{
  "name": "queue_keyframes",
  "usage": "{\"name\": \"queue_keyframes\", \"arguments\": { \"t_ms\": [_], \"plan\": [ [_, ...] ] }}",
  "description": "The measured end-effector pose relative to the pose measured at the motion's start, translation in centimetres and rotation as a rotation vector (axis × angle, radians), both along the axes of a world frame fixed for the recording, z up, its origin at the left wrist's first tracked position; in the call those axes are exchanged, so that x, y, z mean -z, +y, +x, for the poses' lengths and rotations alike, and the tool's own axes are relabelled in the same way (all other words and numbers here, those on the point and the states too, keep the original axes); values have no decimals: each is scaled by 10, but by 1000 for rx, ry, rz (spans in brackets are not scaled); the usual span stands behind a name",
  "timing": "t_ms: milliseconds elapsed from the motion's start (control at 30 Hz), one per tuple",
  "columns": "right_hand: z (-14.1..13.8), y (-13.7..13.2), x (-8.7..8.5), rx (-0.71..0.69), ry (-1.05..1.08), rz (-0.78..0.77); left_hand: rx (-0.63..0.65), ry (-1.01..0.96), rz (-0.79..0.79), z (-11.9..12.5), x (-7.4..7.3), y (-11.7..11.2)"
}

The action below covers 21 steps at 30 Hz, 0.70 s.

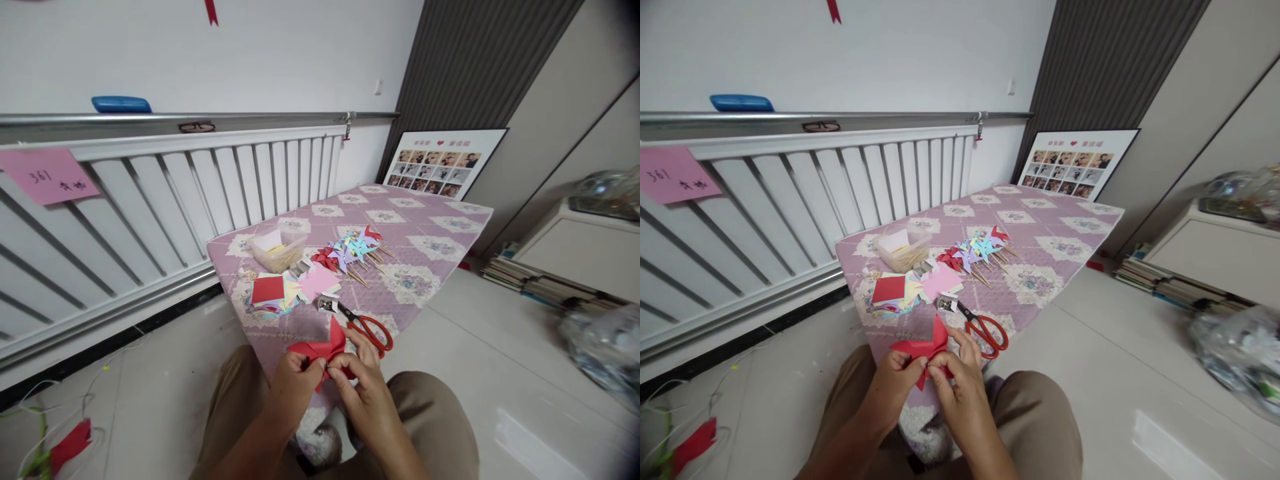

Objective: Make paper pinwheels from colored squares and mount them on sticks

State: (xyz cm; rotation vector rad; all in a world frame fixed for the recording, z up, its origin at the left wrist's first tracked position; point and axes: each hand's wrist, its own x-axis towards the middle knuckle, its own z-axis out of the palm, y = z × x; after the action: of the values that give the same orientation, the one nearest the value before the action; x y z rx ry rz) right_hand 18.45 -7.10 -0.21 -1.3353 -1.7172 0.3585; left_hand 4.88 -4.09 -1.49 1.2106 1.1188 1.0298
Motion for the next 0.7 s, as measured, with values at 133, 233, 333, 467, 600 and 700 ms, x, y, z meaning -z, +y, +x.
{"name": "queue_keyframes", "arguments": {
  "t_ms": [133,233,333,467,600,700],
  "plan": [
    [-1,-1,-4,-16,57,-76,8,70,-6,-3,-3,-1],
    [-3,-2,-8,-30,102,-128,5,128,-8,-5,-8,-2],
    [-4,-3,-11,-37,140,-185,12,151,6,-6,-14,-3],
    [-5,-4,-13,-40,180,-231,7,172,6,-6,-18,-4],
    [-6,-4,-13,-56,218,-272,12,206,32,-8,-20,-5],
    [-8,-3,-14,-68,264,-300,25,196,48,-10,-21,-5]
  ]
}}
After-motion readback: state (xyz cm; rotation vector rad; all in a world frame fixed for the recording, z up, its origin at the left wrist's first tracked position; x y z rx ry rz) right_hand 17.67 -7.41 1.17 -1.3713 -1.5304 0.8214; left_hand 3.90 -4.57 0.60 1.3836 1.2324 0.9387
